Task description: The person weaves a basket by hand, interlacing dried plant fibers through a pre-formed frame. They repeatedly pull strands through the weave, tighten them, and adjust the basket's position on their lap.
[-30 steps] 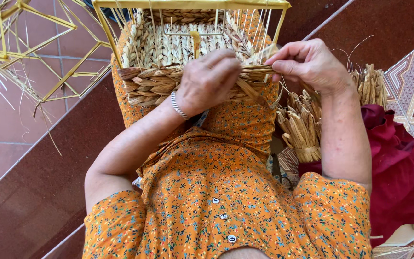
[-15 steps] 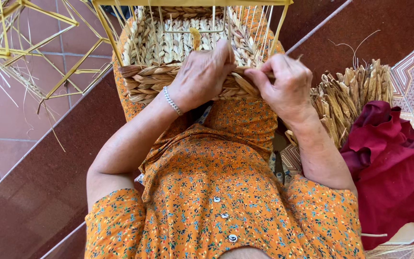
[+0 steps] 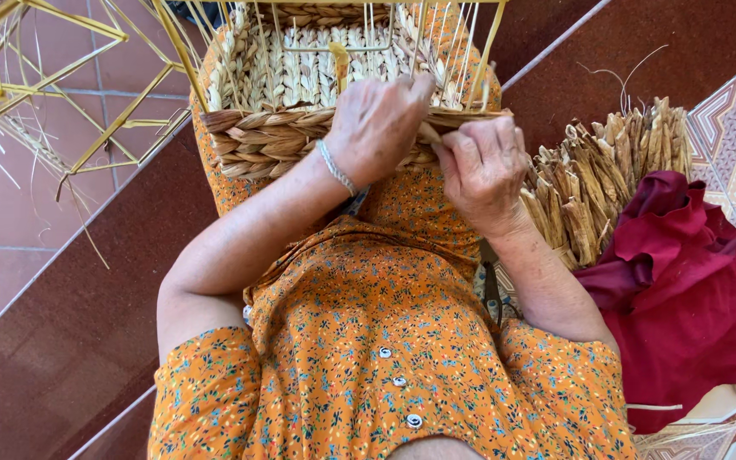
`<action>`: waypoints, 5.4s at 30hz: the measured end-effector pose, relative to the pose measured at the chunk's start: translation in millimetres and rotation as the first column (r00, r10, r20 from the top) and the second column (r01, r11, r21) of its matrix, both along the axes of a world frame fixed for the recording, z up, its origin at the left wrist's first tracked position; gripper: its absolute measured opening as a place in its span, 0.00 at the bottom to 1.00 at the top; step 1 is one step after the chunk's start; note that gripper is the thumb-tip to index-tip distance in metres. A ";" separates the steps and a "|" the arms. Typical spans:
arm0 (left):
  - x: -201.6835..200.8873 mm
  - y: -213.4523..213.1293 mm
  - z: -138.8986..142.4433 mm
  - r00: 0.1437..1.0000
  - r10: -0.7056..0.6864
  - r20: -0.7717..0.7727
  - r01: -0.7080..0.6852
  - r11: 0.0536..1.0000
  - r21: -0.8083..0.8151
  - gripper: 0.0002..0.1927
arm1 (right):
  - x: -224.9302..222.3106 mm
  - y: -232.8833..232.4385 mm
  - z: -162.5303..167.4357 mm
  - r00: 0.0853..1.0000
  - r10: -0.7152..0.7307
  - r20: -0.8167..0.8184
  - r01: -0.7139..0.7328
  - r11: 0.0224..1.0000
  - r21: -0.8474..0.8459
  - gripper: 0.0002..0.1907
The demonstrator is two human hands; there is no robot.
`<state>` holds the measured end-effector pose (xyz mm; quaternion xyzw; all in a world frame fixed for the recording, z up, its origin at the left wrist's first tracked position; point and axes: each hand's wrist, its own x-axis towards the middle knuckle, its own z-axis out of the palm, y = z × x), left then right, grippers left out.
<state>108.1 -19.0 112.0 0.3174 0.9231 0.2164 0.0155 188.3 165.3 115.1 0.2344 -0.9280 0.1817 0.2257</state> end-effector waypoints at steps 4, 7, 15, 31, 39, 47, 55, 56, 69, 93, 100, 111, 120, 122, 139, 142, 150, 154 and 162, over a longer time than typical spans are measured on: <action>-9.2 -1.0 4.6 0.985 -0.065 0.162 0.025 0.972 0.235 0.05 | 1.6 4.3 1.4 0.992 0.072 0.105 -0.062 0.994 -0.092 0.09; -4.2 -9.3 8.2 0.978 -0.136 0.157 0.064 0.916 0.395 0.11 | 2.5 10.6 23.2 0.893 0.095 0.439 0.038 0.958 -0.283 0.07; 5.6 -21.2 26.2 0.945 -0.290 0.154 0.207 0.889 0.409 0.32 | -20.2 17.6 81.0 0.992 0.101 0.068 -0.100 0.995 -0.030 0.08; 15.1 -8.8 11.5 0.993 -0.092 0.068 0.052 0.891 0.452 0.18 | -53.1 58.0 50.3 0.711 0.110 0.695 0.103 0.961 -0.257 0.12; 24.0 -19.3 16.3 0.970 -0.215 -0.109 0.241 0.895 0.376 0.14 | -31.2 30.2 -0.1 0.930 -0.027 0.367 0.136 0.952 -0.273 0.16; 37.3 5.0 16.3 1.000 0.018 0.020 -0.024 0.944 0.328 0.10 | 4.8 41.0 -15.7 0.788 0.261 0.557 0.315 0.607 -0.730 0.09; 33.6 16.8 57.5 0.982 -0.031 0.188 -0.046 0.919 0.392 0.10 | 9.6 210.2 -75.8 0.662 -0.388 0.641 0.677 0.678 -0.288 0.06; 32.2 17.9 59.2 0.986 -0.038 0.161 -0.027 0.924 0.380 0.08 | 16.1 237.8 -84.1 0.696 -0.451 0.558 0.648 0.729 -0.219 0.04; 29.8 23.9 58.5 0.994 -0.071 0.088 0.030 0.916 0.401 0.08 | 34.9 273.6 -102.3 0.764 -0.442 0.470 0.590 0.773 -0.232 0.05; 26.9 30.0 2.5 0.997 -0.021 -0.076 0.050 0.915 0.400 0.10 | -39.5 52.0 31.7 0.986 0.008 0.169 0.022 0.983 -0.180 0.13; 15.1 44.2 -0.7 0.987 0.114 0.112 -0.152 0.881 0.448 0.33 | 4.6 62.3 19.6 0.971 -0.040 0.236 0.092 0.973 -0.211 0.21; 5.7 43.1 -13.0 0.979 0.000 -0.206 0.032 0.988 0.154 0.14 | 22.3 64.5 -7.4 0.869 0.050 0.492 0.149 0.922 -0.357 0.23; 1.2 64.9 -30.5 0.978 0.026 -0.209 0.022 0.975 0.223 0.15 | 10.1 102.0 59.1 0.870 0.004 0.493 0.120 0.968 -0.220 0.14; 3.0 72.5 -36.0 0.988 0.071 -0.139 -0.039 0.974 0.224 0.15 | -4.8 106.8 71.3 0.878 -0.099 0.468 0.156 0.984 -0.085 0.11; 8.6 75.0 -16.3 0.970 0.243 0.023 -0.213 0.794 0.569 0.11 | -74.2 71.5 10.6 0.714 0.381 0.588 0.425 0.431 -0.796 0.08; 8.9 81.6 -10.8 0.964 0.255 -0.074 -0.198 0.877 0.439 0.11 | -91.0 77.6 -1.0 0.634 0.614 0.470 0.362 0.301 -0.882 0.10; -7.3 80.9 9.2 0.981 0.083 0.176 -0.118 0.973 0.197 0.09 | -97.6 93.6 -11.8 0.547 0.696 0.464 0.438 0.235 -0.868 0.14; -14.1 68.1 15.8 0.987 0.034 0.156 -0.093 0.918 0.386 0.12 | -88.0 100.4 -33.0 0.639 0.656 0.402 0.519 0.018 -0.855 0.15; -16.0 103.9 13.4 0.959 0.189 0.212 -0.172 0.980 -0.096 0.20 | -60.7 112.9 -63.3 0.616 0.653 0.441 0.498 0.111 -0.860 0.14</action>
